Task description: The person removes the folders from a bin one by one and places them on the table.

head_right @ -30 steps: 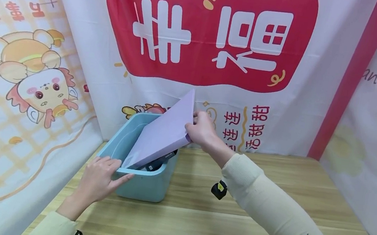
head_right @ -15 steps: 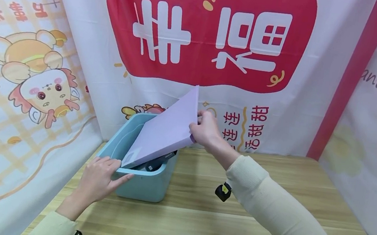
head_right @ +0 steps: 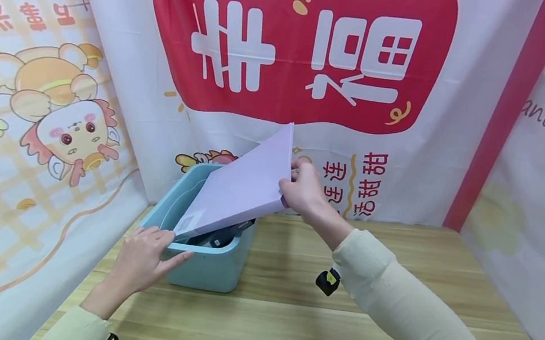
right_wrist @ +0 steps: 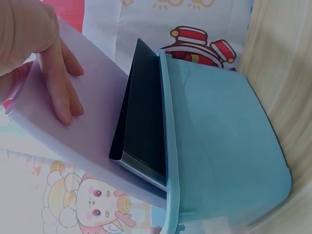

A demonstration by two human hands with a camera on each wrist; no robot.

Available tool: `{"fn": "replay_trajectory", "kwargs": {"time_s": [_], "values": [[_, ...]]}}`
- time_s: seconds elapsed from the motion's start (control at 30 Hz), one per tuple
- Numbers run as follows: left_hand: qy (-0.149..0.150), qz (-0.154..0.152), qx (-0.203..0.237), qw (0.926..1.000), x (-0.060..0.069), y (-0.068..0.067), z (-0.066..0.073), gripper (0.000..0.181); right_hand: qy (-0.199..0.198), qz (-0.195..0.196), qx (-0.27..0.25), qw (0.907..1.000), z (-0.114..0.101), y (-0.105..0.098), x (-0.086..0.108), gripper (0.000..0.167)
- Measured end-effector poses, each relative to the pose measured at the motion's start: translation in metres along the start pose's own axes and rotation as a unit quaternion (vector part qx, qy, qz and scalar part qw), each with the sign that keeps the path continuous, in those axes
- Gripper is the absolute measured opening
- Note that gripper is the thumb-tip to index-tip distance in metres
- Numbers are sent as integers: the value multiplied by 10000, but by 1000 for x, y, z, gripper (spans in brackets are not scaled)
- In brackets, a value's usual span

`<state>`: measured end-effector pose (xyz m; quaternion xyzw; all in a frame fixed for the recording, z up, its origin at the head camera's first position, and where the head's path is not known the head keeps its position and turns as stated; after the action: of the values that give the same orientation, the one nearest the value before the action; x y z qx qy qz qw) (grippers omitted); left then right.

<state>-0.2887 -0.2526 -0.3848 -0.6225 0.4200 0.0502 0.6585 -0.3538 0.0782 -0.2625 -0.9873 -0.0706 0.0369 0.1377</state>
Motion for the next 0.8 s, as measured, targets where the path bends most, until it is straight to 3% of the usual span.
{"fn": "replay_trajectory", "kwargs": {"time_s": [0.8], "values": [[-7, -14, -42, 10000, 1, 1, 1, 57, -39, 172, -327, 9993, 7, -10, 10, 51]]}}
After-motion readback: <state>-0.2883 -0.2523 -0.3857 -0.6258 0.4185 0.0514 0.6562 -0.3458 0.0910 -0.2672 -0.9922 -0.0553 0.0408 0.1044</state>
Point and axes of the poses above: each hand's wrist, its own x-axis away from the middle knuckle, its own y-axis out of the palm, z = x × y, the point moved 5 cm from there along -x, towards the middle knuckle, and after that the axes turned 4 degrees about y, right-handed, at the moved point
